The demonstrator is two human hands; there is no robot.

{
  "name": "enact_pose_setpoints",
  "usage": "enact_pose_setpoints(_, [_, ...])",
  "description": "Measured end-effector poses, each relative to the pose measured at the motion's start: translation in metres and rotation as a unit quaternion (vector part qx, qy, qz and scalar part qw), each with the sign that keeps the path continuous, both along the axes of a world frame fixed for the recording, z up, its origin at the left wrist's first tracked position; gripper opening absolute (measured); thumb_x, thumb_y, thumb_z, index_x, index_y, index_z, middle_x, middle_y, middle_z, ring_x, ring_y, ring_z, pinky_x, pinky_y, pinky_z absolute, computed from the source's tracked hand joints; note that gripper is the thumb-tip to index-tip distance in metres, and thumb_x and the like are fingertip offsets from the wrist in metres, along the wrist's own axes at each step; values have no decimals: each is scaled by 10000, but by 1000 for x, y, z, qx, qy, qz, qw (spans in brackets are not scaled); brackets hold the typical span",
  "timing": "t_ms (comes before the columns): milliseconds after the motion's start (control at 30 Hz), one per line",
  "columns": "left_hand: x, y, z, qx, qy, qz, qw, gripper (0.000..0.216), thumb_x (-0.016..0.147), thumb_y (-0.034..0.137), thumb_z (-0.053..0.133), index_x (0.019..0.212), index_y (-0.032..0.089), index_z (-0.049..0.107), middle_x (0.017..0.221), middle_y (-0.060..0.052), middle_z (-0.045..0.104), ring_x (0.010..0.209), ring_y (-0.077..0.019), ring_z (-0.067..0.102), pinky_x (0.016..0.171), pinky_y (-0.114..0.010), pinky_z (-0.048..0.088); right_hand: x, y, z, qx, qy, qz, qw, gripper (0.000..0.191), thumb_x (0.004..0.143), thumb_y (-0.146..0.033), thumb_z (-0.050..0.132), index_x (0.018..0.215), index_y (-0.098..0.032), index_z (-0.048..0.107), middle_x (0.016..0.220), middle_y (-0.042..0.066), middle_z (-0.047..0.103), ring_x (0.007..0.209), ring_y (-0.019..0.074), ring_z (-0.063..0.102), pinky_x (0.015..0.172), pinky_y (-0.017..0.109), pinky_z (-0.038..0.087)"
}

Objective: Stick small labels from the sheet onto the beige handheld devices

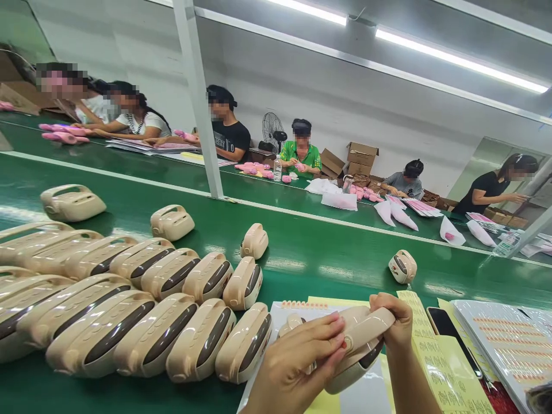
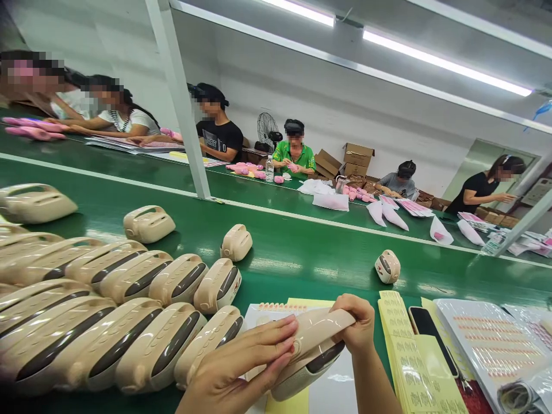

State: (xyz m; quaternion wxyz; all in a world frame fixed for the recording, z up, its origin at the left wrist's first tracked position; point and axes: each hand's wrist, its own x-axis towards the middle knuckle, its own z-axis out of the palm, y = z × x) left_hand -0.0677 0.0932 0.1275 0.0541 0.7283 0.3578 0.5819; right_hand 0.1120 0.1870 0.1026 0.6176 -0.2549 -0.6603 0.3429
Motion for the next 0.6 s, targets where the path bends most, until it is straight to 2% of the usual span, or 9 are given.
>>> enact_pose_setpoints(167, [2,1,2,-15,-18,-7,1000,104,726,125,667,773,213,695,820,-26,763,770,-187,713,757,-251,577,2,-3,-1,18,-33,-9,999,185,691,-268,608,517,-207,619,434,-12,512,405,115,416,423,261,311])
enact_pose_setpoints(400, [2,1,3,-17,-22,-28,999,116,694,75,667,714,187,691,770,-44,758,732,-167,711,727,-215,571,4,-6,-2,48,1,11,999,193,694,-287,654,518,-213,622,418,-24,492,388,104,389,414,248,279])
enact_pose_setpoints(467, [4,3,3,-15,-23,-31,999,109,696,74,664,706,180,687,766,-49,757,732,-164,711,741,-212,566,4,-7,-3,32,-10,-2,999,208,677,-298,648,491,-210,611,402,-24,477,383,105,376,413,253,279])
enact_pose_setpoints(600, [2,10,-1,-30,-21,1,999,103,764,129,618,757,195,697,853,-55,758,776,-165,708,768,-211,552,1,1,4,-57,-76,-85,992,225,601,-340,616,433,-204,553,406,-18,497,399,119,405,415,257,310])
